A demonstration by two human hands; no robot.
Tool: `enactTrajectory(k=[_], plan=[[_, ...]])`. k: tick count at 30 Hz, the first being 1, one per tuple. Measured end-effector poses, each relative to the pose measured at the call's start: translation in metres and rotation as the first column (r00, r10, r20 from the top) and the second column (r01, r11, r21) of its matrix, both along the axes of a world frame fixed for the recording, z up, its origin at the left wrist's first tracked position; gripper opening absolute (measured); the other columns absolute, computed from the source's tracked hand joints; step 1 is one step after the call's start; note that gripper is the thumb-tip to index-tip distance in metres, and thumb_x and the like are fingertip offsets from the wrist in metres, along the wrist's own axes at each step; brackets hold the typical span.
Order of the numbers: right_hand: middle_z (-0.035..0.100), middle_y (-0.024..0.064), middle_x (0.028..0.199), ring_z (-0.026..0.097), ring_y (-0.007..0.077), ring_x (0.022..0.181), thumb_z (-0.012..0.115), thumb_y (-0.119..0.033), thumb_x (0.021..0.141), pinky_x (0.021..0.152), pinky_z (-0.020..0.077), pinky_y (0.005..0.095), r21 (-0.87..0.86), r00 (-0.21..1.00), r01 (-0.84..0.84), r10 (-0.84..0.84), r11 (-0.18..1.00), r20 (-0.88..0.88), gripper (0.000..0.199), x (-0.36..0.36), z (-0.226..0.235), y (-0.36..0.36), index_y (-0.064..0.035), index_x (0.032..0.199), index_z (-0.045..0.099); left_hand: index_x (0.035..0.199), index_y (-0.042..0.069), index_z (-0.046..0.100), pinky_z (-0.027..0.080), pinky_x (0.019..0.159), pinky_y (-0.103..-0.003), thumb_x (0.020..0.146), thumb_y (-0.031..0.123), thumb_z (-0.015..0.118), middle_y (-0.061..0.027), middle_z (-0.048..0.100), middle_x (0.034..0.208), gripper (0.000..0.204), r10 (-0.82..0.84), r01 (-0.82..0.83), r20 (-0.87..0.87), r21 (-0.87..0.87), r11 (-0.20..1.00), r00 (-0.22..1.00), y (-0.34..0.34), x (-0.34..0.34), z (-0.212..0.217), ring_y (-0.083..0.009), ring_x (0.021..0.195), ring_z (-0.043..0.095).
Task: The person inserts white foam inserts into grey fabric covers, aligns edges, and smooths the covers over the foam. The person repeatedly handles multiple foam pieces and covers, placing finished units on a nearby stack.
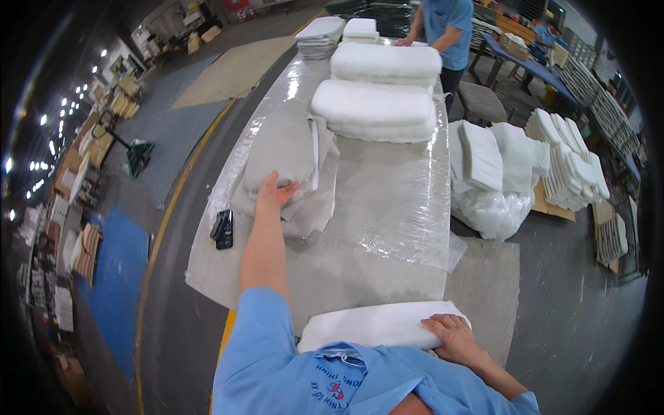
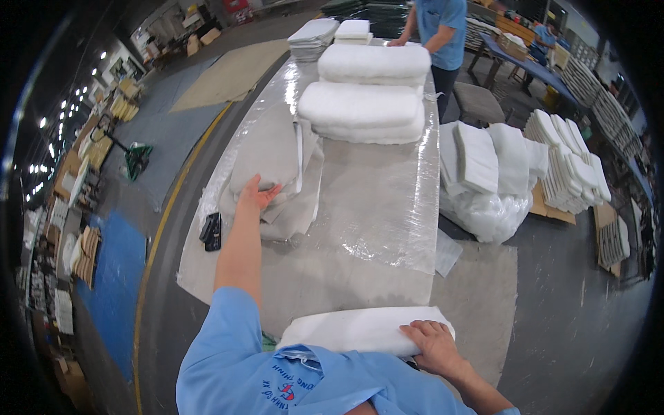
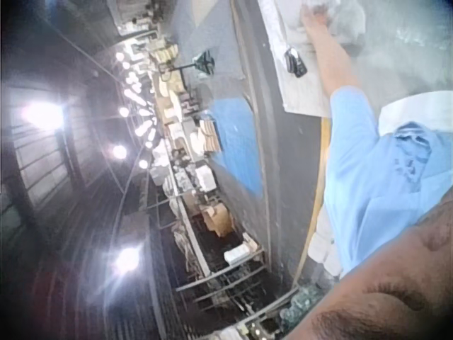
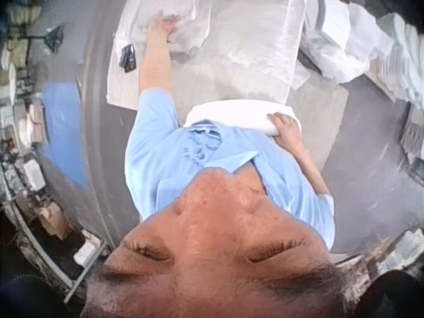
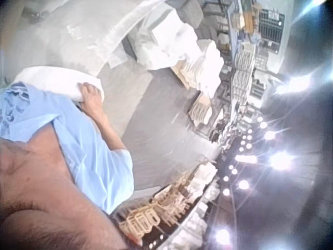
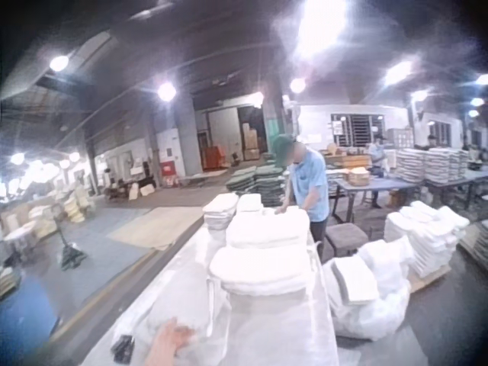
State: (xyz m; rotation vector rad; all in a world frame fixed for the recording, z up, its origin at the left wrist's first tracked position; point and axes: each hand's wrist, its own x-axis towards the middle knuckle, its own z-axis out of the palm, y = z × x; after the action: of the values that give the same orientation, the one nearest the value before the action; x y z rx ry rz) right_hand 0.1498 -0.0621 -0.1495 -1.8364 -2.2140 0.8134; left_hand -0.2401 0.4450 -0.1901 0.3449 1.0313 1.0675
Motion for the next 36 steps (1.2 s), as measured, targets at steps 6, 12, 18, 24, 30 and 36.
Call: enactTrajectory(k=[6, 12, 18, 24, 30, 36], plan=[[0.065, 0.0101, 0.137, 0.059, 0.0348, 0.128, 0.082, -0.009, 0.068, 0.108, 0.0444, 0.0494, -0.032, 0.993, 0.119, -0.118, 0.992, 0.021, 0.075, -0.004, -0.003, -0.009, -0.0196, 0.140, 0.065, 0.136, -0.002, 0.047, 0.062, 0.073, -0.052, 0.104, 0.017, 0.053, -0.0225, 0.064, 0.117, 0.038, -0.216, 0.173, -0.485, -0.131, 0.976, 0.847, 0.009, 0.043, -0.023, -0.0377, 0.084, 0.070], [0.064, 0.0111, 0.137, 0.058, 0.0344, 0.130, 0.082, -0.010, 0.067, 0.109, 0.0435, 0.0501, -0.003, 0.998, 0.040, -0.040, 0.999, -0.049, 0.077, 0.003, -0.006, -0.009, -0.0201, 0.140, 0.064, 0.084, 0.002, 0.072, 0.057, 0.068, -0.040, 0.096, 0.030, 0.070, -0.0061, 0.072, 0.069, 0.031, 0.284, 0.172, -0.870, 0.377, 0.910, 0.402, 0.014, 0.012, 0.051, -0.0216, 0.065, 0.070], [0.063, 0.0141, 0.139, 0.057, 0.0351, 0.131, 0.085, -0.017, 0.073, 0.112, 0.0433, 0.0490, -0.089, 1.000, -0.028, 0.027, 0.996, -0.014, 0.077, 0.010, -0.005, -0.006, -0.0179, 0.146, 0.061, 0.068, 0.001, 0.067, 0.048, 0.061, -0.036, 0.094, 0.041, 0.077, -0.0085, 0.061, 0.056, 0.048, 0.605, 0.433, -0.795, 0.564, 0.703, 0.054, -0.032, 0.017, 0.209, -0.0124, 0.059, 0.061], [0.060, 0.0142, 0.144, 0.058, 0.0319, 0.133, 0.085, -0.028, 0.086, 0.110, 0.0465, 0.0420, -0.155, 0.853, -0.148, 0.047, 0.977, -0.520, 0.075, 0.054, 0.028, 0.047, -0.0084, 0.151, 0.054, 0.070, -0.001, 0.060, 0.038, 0.057, -0.030, 0.097, 0.020, 0.077, -0.0014, 0.051, 0.060, 0.038, 0.692, 0.755, -0.670, 0.592, 0.282, 0.267, -0.144, 0.029, 0.315, -0.0092, 0.060, 0.046], [0.060, 0.0128, 0.144, 0.058, 0.0239, 0.131, 0.088, -0.018, 0.084, 0.108, 0.0467, 0.0379, -0.117, 0.338, 0.202, -0.181, 0.973, -0.924, 0.084, 0.015, 0.057, 0.119, -0.0099, 0.157, 0.047, 0.067, 0.000, 0.055, 0.036, 0.054, -0.035, 0.094, 0.018, 0.080, -0.0086, 0.046, 0.061, 0.041, 0.407, 0.890, -0.818, 0.455, 0.024, 0.407, -0.227, 0.050, 0.308, -0.0129, 0.057, 0.043], [0.066, 0.0078, 0.139, 0.060, 0.0217, 0.131, 0.084, -0.018, 0.091, 0.111, 0.0450, 0.0372, -0.012, 0.143, -0.078, -0.001, 0.997, -0.990, 0.067, -0.047, 0.067, 0.161, -0.0051, 0.149, 0.054, 0.075, 0.001, 0.064, 0.041, 0.058, -0.033, 0.098, 0.021, 0.077, -0.0045, 0.053, 0.065, 0.033, 0.170, 0.835, -0.818, 0.545, -0.077, 0.550, -0.289, 0.082, 0.274, -0.0124, 0.062, 0.050]])
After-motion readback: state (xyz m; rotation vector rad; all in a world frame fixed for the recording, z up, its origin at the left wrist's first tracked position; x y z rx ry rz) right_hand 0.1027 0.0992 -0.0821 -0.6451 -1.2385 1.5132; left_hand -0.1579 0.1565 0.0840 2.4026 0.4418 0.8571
